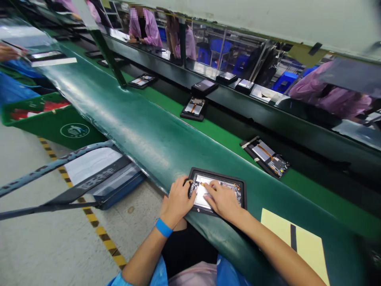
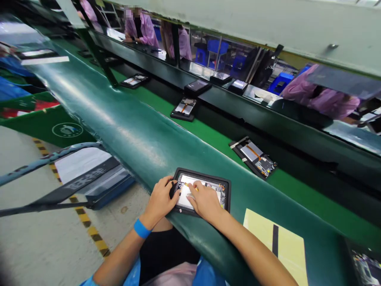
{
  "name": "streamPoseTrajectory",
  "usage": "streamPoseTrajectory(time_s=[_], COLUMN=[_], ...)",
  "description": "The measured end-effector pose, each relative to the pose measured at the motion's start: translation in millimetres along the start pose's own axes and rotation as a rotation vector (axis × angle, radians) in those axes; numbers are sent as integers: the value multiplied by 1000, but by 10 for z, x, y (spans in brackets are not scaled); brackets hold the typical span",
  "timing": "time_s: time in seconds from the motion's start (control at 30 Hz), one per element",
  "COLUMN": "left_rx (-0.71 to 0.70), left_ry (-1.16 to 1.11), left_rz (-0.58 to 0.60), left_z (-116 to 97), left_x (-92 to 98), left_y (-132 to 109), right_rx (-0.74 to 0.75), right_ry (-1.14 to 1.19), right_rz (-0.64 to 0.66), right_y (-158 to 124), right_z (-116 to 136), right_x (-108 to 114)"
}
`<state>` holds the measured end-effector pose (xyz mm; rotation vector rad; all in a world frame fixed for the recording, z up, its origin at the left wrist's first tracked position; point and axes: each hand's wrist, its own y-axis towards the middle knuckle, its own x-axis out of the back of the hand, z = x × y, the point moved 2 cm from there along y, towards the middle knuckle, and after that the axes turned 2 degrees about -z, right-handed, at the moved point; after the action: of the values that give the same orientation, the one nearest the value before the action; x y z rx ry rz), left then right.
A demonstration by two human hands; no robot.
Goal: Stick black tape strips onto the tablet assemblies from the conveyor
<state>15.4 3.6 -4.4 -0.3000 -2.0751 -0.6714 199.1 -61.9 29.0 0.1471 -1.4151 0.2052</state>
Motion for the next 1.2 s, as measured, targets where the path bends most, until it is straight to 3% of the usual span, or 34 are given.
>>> streamPoseTrajectory(time_s=[0.3, 0.5, 0.93, 1.2], left_rx=[21, 19, -91, -22], left_ry=[100, 98, -7, 88], left_rz=[34, 33, -31, 16], left_z=[-101, -71, 37, -120], left_x=[-18, -14, 89, 87], left_y=[92, 98, -143, 44], right_rx=[110, 145, 99, 81], right_ry=[-53, -40, -108, -150], right_rz=[31, 51, 13, -57], right_y=[-51, -29, -35, -67], right_z=[54, 101, 123, 114], right_x=[-167, -132, -120, -160])
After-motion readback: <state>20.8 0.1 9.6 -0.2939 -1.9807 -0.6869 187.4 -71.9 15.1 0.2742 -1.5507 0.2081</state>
